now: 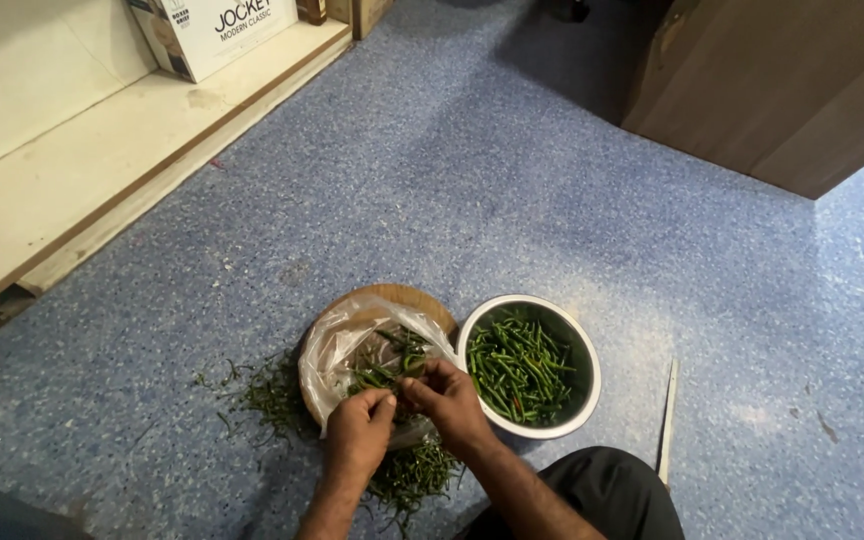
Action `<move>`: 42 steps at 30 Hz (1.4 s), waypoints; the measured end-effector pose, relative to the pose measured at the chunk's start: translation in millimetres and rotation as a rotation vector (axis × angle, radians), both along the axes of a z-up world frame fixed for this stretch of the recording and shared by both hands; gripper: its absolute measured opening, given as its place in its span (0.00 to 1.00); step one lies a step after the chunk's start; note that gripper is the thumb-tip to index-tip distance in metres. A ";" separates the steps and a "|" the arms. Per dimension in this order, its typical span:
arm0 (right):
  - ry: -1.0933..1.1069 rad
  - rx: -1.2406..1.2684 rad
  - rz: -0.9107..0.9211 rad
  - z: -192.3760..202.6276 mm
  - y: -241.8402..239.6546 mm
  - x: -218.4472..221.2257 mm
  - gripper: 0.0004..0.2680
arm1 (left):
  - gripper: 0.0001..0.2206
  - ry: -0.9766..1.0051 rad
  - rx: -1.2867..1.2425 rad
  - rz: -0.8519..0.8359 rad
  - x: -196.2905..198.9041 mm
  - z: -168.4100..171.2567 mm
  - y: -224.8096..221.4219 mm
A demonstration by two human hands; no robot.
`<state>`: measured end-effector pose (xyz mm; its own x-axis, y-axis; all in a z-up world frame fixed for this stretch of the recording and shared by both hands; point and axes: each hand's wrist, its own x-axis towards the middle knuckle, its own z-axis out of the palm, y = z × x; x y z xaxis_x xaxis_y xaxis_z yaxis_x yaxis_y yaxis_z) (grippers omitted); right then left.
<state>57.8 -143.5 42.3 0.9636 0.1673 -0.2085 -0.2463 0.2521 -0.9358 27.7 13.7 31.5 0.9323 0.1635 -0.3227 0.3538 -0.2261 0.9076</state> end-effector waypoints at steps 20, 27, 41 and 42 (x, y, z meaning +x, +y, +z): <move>0.222 0.266 0.148 -6.6 -7.8 6.2 0.03 | 0.09 -0.308 0.269 -0.076 -2.7 8.6 2.6; 0.468 0.438 0.130 -20.6 -15.5 6.7 0.02 | 0.09 -0.166 0.017 -0.108 -1.4 5.7 0.6; -0.019 -0.116 0.054 27.1 -28.2 12.4 0.06 | 0.11 -0.115 0.116 -0.002 0.1 -7.2 2.4; -0.018 -0.119 0.057 35.6 -36.1 17.2 0.06 | 0.11 -0.113 0.113 0.001 1.0 -13.9 0.2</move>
